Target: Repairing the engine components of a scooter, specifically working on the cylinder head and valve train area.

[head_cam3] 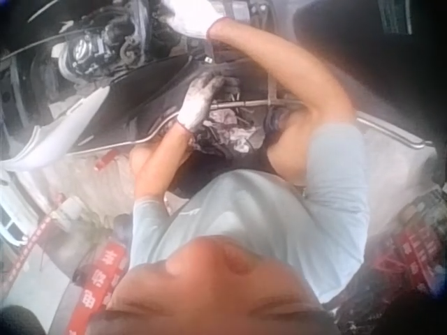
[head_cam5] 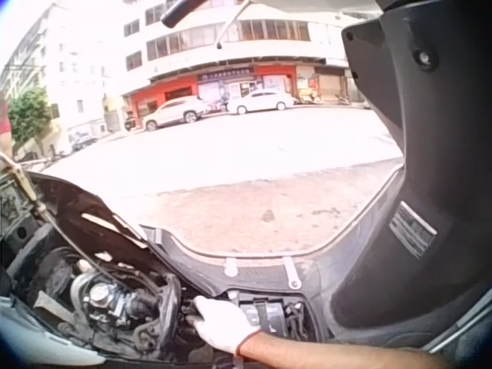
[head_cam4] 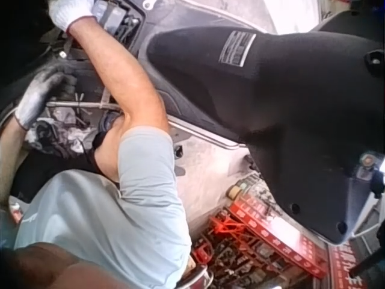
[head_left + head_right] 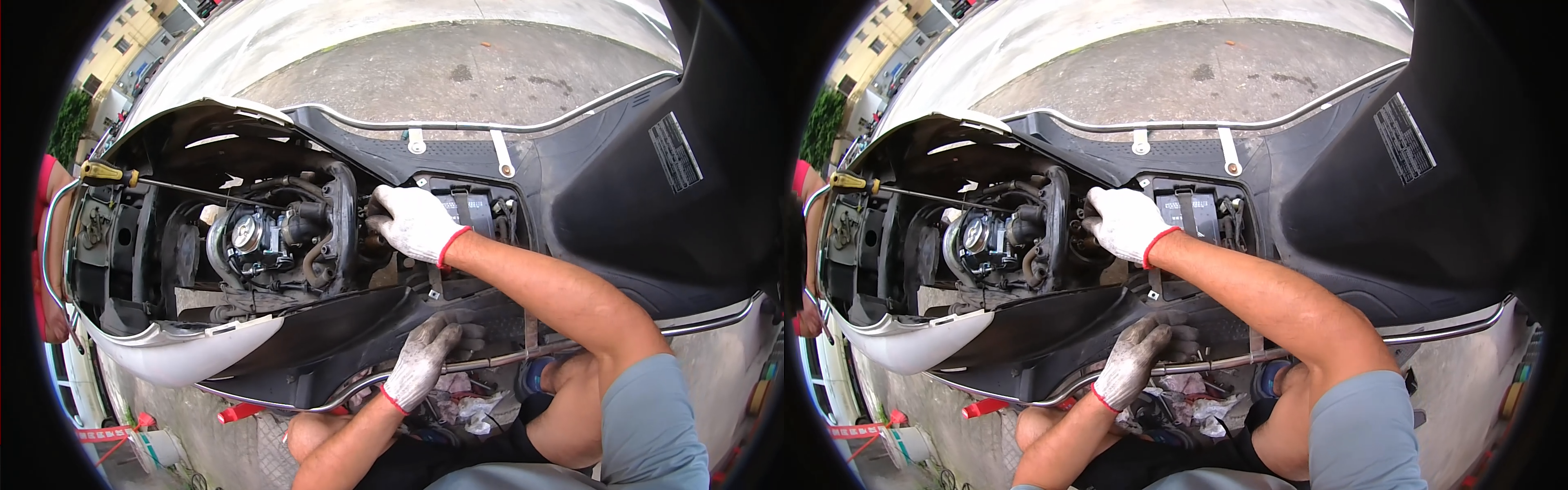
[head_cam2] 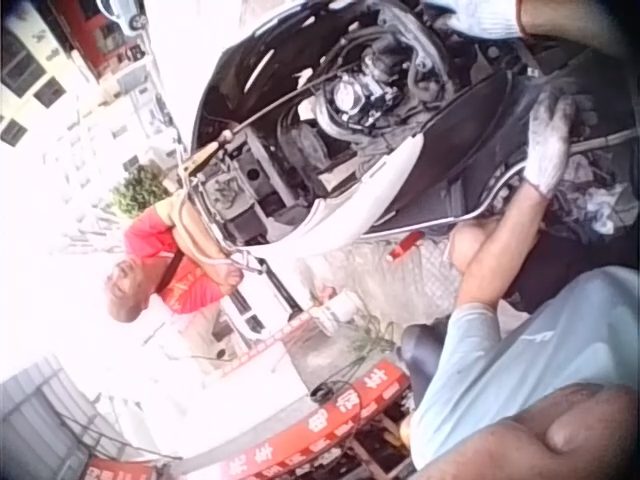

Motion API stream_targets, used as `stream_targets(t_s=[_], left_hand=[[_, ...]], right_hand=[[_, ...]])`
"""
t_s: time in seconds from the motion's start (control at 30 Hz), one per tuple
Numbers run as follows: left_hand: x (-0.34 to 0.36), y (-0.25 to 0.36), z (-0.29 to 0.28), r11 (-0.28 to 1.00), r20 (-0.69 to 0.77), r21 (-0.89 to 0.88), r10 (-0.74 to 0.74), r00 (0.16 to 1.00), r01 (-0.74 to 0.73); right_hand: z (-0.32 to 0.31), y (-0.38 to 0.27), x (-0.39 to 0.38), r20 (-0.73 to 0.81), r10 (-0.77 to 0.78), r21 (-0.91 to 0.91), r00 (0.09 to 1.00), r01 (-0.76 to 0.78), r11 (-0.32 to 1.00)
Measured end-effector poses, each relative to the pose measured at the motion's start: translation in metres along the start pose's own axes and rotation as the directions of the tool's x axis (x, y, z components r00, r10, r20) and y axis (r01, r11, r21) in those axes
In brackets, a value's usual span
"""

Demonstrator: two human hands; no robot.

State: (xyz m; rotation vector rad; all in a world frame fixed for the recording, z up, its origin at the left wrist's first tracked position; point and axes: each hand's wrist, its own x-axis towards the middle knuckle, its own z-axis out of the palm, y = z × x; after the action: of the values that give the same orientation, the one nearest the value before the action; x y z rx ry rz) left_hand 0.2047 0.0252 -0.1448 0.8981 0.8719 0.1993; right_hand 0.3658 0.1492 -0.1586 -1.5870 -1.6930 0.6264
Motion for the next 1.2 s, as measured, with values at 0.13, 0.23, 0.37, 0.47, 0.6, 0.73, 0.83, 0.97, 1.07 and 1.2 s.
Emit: stream_targets(t_s=[0.13, 0.23, 0.37, 0.47, 0.6, 0.73, 0.83, 0.97, 1.07, 1.2], left_hand=[[0.001, -0.002, -0.003, 1.0, 0.003, 0.01, 0.009, 1.0, -0.009], [0.0, 0.0, -0.005, 1.0, 0.005, 0.024, 0.017, 1.0, -0.017], [-0.002, 0.002, -0.002, 1.0, 0.002, 0.015, 0.017, 1.0, -0.017], [-0.002, -0.002, -0.005, 0.999, 0.018, 0.015, 0.036, 0.999, -0.036], [0.0, -0.004, -0.005, 1.0, 0.021, 0.003, 0.018, 1.0, -0.018], [0.001, -0.009, -0.009, 0.999, 0.022, -0.03, 0.022, 1.0, -0.021], [0.003, -0.011, -0.008, 1.0, 0.023, -0.007, 0.026, 0.999, -0.026], [0.005, -0.009, -0.004, 0.999, 0.037, 0.03, 0.026, 0.999, -0.027], [0.005, -0.012, -0.006, 0.996, 0.033, 0.078, 0.03, 0.999, -0.033], [0.005, -0.013, -0.006, 1.0, 0.009, 0.017, -0.001, 1.0, 0.0]], right_hand=[[-0.001, 0.004, -0.001, 0.003, -0.008, 0.069, 1.0, 0.007, 0.998], [-0.004, 0.008, -0.01, -0.044, -0.007, -0.009, 0.999, 0.006, 1.0], [-0.008, 0.02, -0.02, 0.02, 0.106, -0.072, 0.994, -0.104, 0.992], [-0.014, 0.012, -0.022, 0.095, 0.161, -0.132, 0.982, -0.148, 0.98], [-0.007, 0.015, -0.027, 0.091, 0.052, -0.105, 0.995, -0.043, 0.994], [-0.001, 0.005, -0.027, 0.124, 0.097, -0.107, 0.988, -0.084, 0.991], [0.002, 0.008, -0.024, 0.113, 0.103, -0.126, 0.988, -0.088, 0.988], [0.001, 0.01, -0.025, 0.101, 0.091, -0.151, 0.991, -0.075, 0.986], [0.0, 0.007, -0.026, 0.106, 0.082, -0.158, 0.991, -0.064, 0.985], [0.0, 0.003, -0.028, 0.085, 0.091, -0.151, 0.992, -0.077, 0.986]])
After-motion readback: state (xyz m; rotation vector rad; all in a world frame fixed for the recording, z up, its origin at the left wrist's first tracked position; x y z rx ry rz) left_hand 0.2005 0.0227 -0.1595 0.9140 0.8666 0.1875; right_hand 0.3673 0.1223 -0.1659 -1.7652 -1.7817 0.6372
